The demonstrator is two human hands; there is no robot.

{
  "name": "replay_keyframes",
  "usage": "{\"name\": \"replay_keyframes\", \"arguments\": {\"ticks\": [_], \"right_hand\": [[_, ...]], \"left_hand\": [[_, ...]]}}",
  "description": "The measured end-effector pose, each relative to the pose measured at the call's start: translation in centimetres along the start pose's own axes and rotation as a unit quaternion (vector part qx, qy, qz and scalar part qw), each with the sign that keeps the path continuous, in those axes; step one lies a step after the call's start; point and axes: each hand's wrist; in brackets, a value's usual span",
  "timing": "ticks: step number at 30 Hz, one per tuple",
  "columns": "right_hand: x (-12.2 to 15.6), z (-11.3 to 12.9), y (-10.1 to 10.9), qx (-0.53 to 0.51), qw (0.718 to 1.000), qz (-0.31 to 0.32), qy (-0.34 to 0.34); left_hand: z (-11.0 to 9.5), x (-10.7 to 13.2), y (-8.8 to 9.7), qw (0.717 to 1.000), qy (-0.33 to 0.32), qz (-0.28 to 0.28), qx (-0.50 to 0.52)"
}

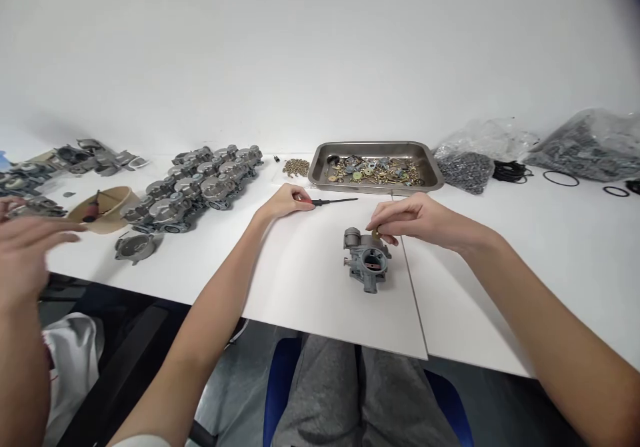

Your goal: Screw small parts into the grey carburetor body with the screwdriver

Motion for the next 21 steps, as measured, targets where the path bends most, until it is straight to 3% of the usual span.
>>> {"name": "replay_keyframes", "arguments": {"ticks": [7, 21], "right_hand": [[0.4, 0.6, -0.6, 0.014, 0.998, 0.039, -0.038], [0.8, 1.7, -1.9, 0.100, 0.992, 0.065, -0.037]], "left_hand": [[0.6, -0.1, 0.0, 1.000, 0.000, 0.007, 0.000], [0.3, 0.0, 0.1, 1.000, 0.001, 0.010, -0.007]]}}
Point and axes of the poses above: each hand's wrist, its own x-axis away from the middle knuckle, its own y-axis out of the back of the hand, z = x × y, and after that the axes turned 6 degrees about -y, right-handed
